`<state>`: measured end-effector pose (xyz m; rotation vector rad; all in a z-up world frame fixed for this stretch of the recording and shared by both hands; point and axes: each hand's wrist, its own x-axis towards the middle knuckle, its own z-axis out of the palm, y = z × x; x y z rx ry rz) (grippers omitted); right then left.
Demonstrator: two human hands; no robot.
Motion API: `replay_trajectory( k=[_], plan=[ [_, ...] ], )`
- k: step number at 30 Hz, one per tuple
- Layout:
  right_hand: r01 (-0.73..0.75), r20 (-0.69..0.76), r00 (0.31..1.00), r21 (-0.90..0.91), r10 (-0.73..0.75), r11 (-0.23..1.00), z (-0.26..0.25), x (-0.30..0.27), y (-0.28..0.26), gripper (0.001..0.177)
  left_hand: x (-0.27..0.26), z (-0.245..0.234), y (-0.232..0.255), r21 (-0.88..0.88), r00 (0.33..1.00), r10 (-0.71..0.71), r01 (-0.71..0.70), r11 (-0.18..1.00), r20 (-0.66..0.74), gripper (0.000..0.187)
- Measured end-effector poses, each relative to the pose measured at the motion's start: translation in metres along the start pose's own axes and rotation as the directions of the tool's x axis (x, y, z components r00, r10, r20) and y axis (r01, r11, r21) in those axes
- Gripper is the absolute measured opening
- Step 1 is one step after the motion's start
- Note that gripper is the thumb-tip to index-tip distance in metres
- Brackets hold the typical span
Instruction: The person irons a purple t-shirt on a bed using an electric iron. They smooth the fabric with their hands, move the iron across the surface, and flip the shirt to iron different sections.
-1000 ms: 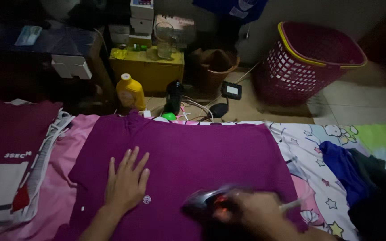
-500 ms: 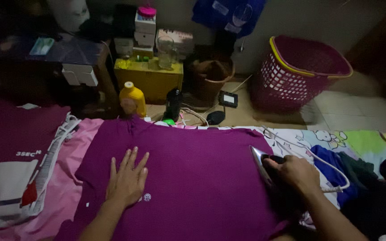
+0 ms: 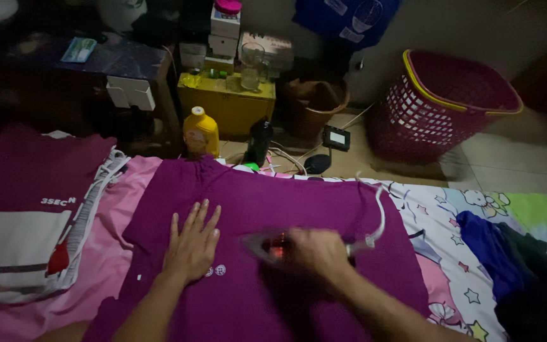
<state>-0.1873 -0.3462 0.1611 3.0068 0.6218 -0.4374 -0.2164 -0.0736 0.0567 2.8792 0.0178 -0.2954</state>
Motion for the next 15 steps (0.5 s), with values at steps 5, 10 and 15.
replay_trajectory(
  k=[5, 10, 15],
  plan=[
    [-0.264, -0.037, 0.964, 0.025, 0.265, 0.964, -0.067, 0.056, -0.01, 0.068, 0.005, -0.002, -0.006, -0.033, 0.999, 0.029, -0.027, 0.999, 0.041, 0.063],
    [-0.194, 0.178, 0.962, -0.086, 0.206, 0.977, -0.045, 0.038, -0.013, 0.067, 0.015, 0.005, -0.012, -0.068, 0.999, 0.016, -0.013, 0.998, 0.036, 0.062],
    [0.255, 0.348, 0.913, -0.076, -0.214, 0.964, 0.104, -0.068, -0.007, 0.038, 0.019, 0.009, -0.017, -0.14, 0.999, 0.008, 0.0, 0.99, 0.054, 0.06]
  ],
)
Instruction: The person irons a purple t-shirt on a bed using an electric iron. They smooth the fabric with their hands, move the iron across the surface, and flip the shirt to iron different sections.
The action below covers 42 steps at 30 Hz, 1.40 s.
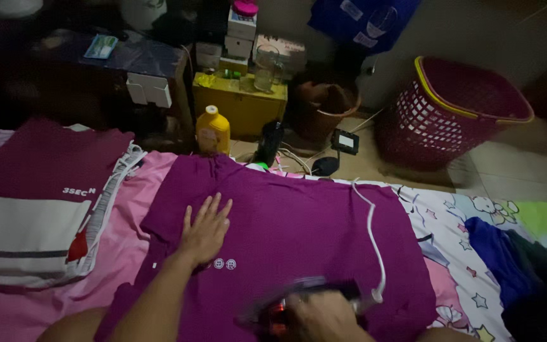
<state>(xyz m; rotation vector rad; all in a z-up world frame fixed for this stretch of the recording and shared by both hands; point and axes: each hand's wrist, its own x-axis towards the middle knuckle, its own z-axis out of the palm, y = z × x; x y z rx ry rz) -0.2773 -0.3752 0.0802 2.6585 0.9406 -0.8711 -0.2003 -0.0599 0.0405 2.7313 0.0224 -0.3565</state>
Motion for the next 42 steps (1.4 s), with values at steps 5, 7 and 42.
replay_trajectory(
  k=[5, 7, 42],
  plan=[
    [0.078, -0.452, 0.888, -0.043, -0.089, 0.996, 0.034, -0.039, 0.06, 0.043, -0.002, -0.004, 0.001, 0.028, 0.999, 0.032, -0.031, 0.999, -0.033, 0.06],
    [-0.306, -0.248, 0.916, 0.078, 0.316, 0.949, -0.011, -0.056, 0.083, 0.061, -0.013, -0.006, 0.003, 0.049, 0.994, 0.07, -0.066, 0.997, -0.078, 0.059],
    [0.107, -0.15, 0.983, 0.031, -0.101, 0.994, 0.024, -0.048, 0.041, 0.037, -0.04, -0.033, -0.029, -0.071, 1.0, 0.02, -0.02, 0.997, 0.0, 0.061]
  ],
)
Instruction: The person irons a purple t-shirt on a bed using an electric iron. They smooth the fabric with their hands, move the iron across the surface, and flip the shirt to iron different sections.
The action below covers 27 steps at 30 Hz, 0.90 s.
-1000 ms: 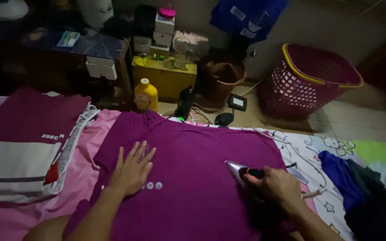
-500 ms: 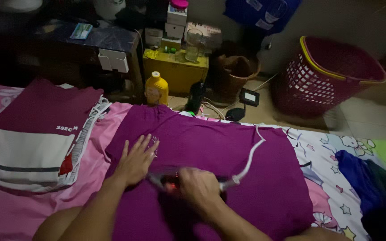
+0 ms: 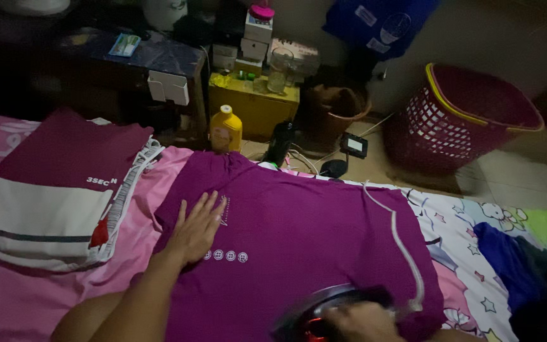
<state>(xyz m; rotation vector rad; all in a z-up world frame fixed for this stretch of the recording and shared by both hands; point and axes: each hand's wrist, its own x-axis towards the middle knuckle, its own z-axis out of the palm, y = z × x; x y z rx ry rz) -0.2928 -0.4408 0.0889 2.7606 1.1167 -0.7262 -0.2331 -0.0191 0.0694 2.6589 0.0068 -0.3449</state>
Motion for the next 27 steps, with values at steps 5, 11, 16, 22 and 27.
replay_trajectory(
  k=[5, 11, 16, 22, 27],
  plan=[
    [-0.1, -0.251, 0.959, 0.134, 0.131, 0.986, -0.027, 0.0, -0.015, 0.052, 0.005, 0.007, -0.004, 0.034, 1.0, 0.007, -0.007, 0.999, -0.009, 0.061],
    [-0.186, -0.044, 0.981, 0.026, 0.187, 0.982, -0.104, 0.114, -0.073, 0.052, 0.0, 0.016, -0.016, -0.11, 0.963, 0.049, -0.081, 0.991, -0.265, 0.061],
    [-0.427, -0.133, 0.892, 0.06, 0.431, 0.902, -0.183, 0.192, -0.062, 0.057, 0.004, 0.025, -0.017, 0.051, 0.956, 0.066, -0.054, 0.997, -0.287, 0.063],
    [-0.453, -0.374, 0.79, 0.175, 0.485, 0.874, -0.223, 0.228, -0.045, 0.067, 0.012, 0.033, -0.023, 0.176, 0.939, 0.112, -0.056, 0.983, -0.325, 0.064],
    [-0.444, -0.064, 0.887, 0.151, 0.457, 0.883, -0.202, 0.183, -0.065, 0.063, 0.012, 0.031, -0.018, 0.251, 0.967, 0.066, -0.002, 0.968, -0.245, 0.068]
  ],
)
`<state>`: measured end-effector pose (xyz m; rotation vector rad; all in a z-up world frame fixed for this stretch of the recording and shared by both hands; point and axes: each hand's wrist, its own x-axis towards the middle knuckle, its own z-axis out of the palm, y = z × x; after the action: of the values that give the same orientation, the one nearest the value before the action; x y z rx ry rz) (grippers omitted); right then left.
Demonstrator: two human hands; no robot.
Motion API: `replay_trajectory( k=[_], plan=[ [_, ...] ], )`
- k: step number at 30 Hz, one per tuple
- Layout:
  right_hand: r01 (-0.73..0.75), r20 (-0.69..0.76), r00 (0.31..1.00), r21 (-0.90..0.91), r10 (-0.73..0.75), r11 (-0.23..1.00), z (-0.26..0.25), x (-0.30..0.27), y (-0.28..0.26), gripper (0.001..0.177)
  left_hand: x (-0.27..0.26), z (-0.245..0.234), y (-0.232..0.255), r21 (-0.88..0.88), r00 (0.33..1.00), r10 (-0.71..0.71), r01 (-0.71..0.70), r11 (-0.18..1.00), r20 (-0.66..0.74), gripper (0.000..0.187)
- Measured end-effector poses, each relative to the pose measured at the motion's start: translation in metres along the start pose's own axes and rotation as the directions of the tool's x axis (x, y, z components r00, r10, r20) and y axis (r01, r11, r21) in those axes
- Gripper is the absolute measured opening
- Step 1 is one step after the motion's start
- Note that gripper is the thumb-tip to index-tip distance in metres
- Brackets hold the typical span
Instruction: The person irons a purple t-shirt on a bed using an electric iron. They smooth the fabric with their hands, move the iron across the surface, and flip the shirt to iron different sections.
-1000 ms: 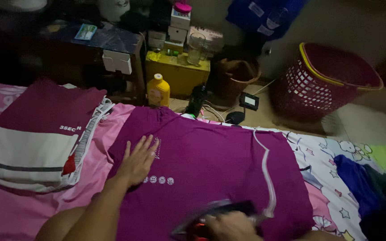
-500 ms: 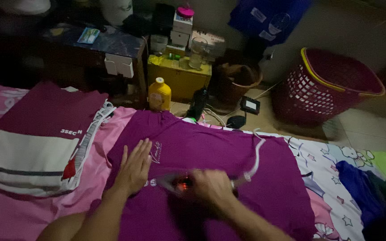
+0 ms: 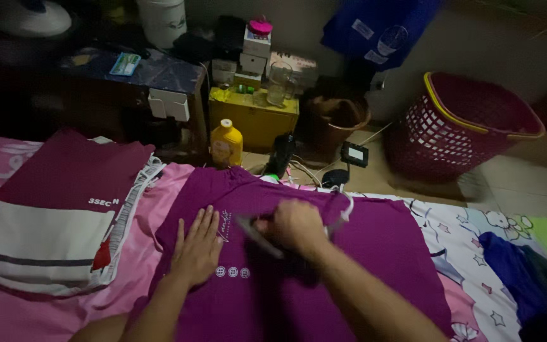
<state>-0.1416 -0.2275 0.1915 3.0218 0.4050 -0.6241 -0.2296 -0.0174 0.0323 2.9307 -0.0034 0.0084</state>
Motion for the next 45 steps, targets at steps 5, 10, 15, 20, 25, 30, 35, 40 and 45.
replay_trajectory(
  k=[5, 10, 15, 20, 25, 30, 35, 40, 45],
  plan=[
    [0.305, 0.114, 0.948, -0.06, -0.297, 0.951, 0.132, -0.116, 0.049, 0.039, 0.002, -0.008, 0.003, 0.043, 0.996, -0.015, 0.011, 0.999, 0.088, 0.069],
    [0.244, 0.071, 0.969, -0.083, -0.239, 0.966, 0.202, -0.141, 0.146, 0.036, 0.001, -0.008, 0.004, 0.016, 0.998, -0.02, 0.019, 1.0, 0.063, 0.067],
    [-0.026, -0.097, 0.995, 0.021, 0.028, 0.999, 0.095, -0.154, 0.199, 0.057, 0.003, -0.032, 0.017, 0.032, 0.978, -0.077, 0.073, 0.997, 0.196, 0.066],
    [-0.138, 0.075, 0.986, -0.114, 0.147, 0.984, 0.055, -0.138, 0.157, 0.071, 0.015, -0.067, 0.075, 0.374, 0.904, -0.26, 0.123, 0.919, 0.34, 0.075],
    [0.006, 0.115, 0.993, -0.021, -0.003, 1.0, 0.048, -0.103, 0.124, 0.069, 0.002, -0.042, 0.114, 0.04, 0.978, -0.036, 0.028, 0.999, 0.204, 0.062],
    [-0.24, -0.069, 0.969, -0.047, 0.236, 0.97, -0.005, -0.028, 0.136, 0.075, 0.007, -0.032, 0.106, 0.029, 0.974, -0.014, 0.008, 1.0, 0.226, 0.062],
    [-0.326, -0.126, 0.936, 0.043, 0.329, 0.944, -0.033, 0.01, 0.14, 0.074, 0.008, -0.031, 0.107, 0.028, 0.953, -0.044, 0.037, 0.999, 0.3, 0.061],
    [-0.215, -0.052, 0.976, -0.06, 0.212, 0.975, -0.007, -0.019, 0.137, 0.08, 0.014, -0.003, 0.094, 0.193, 0.943, 0.159, -0.104, 0.976, -0.293, 0.06],
    [0.069, 0.408, 0.913, -0.142, -0.005, 0.987, 0.074, -0.127, 0.127, 0.07, 0.011, -0.01, 0.095, -0.017, 0.96, -0.035, 0.041, 0.999, 0.279, 0.063]
  ],
)
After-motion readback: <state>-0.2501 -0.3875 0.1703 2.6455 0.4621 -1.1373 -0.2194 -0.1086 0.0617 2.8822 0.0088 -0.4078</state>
